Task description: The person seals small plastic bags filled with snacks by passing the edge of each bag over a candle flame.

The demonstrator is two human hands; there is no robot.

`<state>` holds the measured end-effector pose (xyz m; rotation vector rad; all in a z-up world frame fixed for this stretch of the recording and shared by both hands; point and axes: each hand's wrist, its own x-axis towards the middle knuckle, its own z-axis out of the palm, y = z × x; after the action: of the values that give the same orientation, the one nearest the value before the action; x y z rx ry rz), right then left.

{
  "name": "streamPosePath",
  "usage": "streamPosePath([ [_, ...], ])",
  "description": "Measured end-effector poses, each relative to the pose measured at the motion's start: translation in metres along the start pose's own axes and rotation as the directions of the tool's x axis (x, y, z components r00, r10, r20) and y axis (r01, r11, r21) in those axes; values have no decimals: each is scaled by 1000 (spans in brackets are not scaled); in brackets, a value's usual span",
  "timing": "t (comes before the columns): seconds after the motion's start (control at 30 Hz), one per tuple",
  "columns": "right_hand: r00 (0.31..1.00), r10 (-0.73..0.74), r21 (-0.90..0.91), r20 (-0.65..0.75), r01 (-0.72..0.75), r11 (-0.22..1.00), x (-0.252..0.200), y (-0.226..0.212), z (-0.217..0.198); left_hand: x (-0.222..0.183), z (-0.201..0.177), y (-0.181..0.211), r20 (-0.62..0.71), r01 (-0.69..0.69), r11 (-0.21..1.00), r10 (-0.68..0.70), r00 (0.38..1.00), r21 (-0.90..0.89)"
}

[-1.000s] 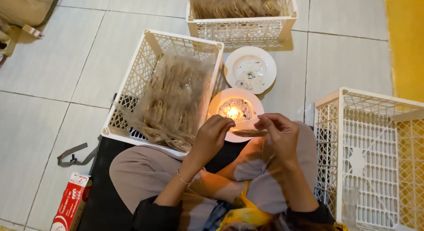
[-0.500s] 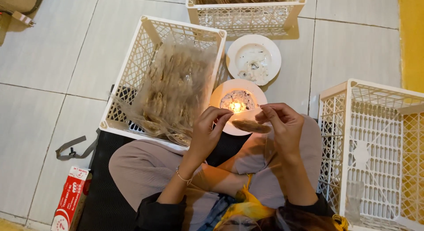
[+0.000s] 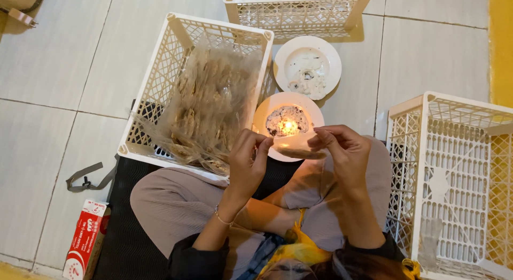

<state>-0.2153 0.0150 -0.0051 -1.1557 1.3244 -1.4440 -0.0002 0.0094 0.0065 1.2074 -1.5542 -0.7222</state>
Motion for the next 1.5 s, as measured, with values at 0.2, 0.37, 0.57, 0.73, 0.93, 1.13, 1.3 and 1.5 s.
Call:
streamPosePath([
  [0.2, 992, 73, 95, 107, -84, 992, -16, 24, 9, -23, -20, -1, -48, -59, 981, 69, 996, 185],
  [0.37, 970, 152, 124, 188, -177, 976, -29, 53, 22, -43, -11, -14, -106, -23, 900, 77, 991, 436],
  [0.57, 937, 213, 99, 277, -248, 964, -35, 60, 36, -50, 19, -11, -19, -182, 843, 222, 975, 506],
  [0.73, 934, 188, 121, 303, -233, 965, -35, 66, 33, -48, 25, -24, 58, -250, 845, 253, 966, 473],
  [0.93, 916, 223, 101, 332, -269, 958, -33, 82, 24, -55, 25, -42, 133, -295, 852, 263, 956, 432],
  [1.13, 920, 221, 40, 325, -247, 968, -25, 92, 19, -54, 25, -47, 172, -306, 871, 258, 951, 385],
  [1.3, 910, 178, 15, 373, -198, 980, -22, 91, 17, -52, 25, -49, 199, -267, 897, 207, 958, 353],
  [1.5, 865, 201, 51, 460, -252, 966, -21, 97, 11, -54, 26, -50, 183, -229, 931, 182, 966, 283],
])
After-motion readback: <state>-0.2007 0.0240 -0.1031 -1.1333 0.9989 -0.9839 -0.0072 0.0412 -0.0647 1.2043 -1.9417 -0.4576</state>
